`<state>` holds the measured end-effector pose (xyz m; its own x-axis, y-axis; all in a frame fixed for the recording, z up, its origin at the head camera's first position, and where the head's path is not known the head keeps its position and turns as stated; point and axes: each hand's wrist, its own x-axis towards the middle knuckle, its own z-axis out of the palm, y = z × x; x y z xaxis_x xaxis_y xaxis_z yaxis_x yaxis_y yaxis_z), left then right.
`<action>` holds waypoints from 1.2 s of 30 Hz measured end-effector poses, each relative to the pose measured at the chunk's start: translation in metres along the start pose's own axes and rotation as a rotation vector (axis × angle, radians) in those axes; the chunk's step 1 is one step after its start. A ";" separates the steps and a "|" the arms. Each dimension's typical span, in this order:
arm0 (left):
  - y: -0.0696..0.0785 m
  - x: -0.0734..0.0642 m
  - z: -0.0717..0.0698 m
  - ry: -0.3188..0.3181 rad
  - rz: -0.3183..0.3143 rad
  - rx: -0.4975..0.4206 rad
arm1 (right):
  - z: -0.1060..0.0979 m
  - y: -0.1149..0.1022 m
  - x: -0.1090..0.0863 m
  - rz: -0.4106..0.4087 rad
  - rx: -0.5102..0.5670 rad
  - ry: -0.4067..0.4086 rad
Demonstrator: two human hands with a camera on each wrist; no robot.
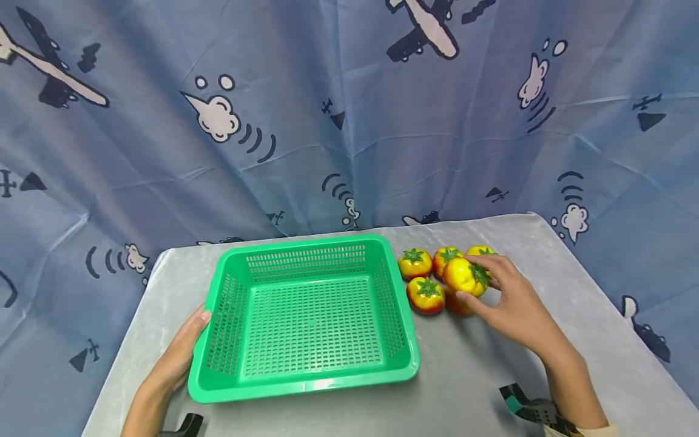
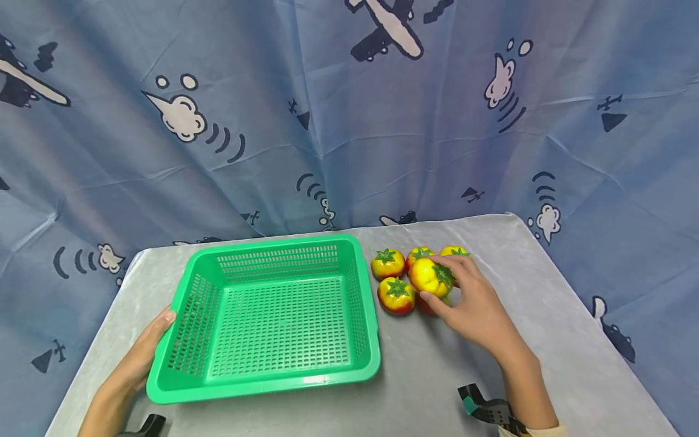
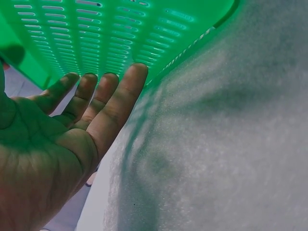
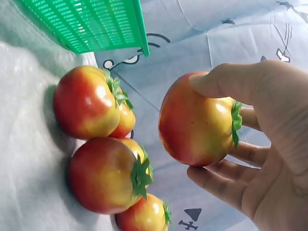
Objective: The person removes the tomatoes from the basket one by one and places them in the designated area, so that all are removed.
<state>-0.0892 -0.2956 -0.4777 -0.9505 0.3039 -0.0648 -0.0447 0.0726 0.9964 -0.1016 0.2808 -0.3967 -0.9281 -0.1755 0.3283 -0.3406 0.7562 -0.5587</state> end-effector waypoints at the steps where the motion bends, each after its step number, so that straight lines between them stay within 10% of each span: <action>1: 0.000 0.001 0.000 -0.002 0.000 0.004 | -0.001 0.002 -0.001 0.006 -0.001 -0.001; 36: 0.001 0.001 0.004 0.027 -0.016 0.030 | -0.015 0.054 -0.008 0.178 -0.065 -0.087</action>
<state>-0.0888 -0.2919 -0.4768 -0.9576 0.2770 -0.0791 -0.0514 0.1056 0.9931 -0.1108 0.3326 -0.4182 -0.9833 -0.0871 0.1596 -0.1620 0.8185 -0.5512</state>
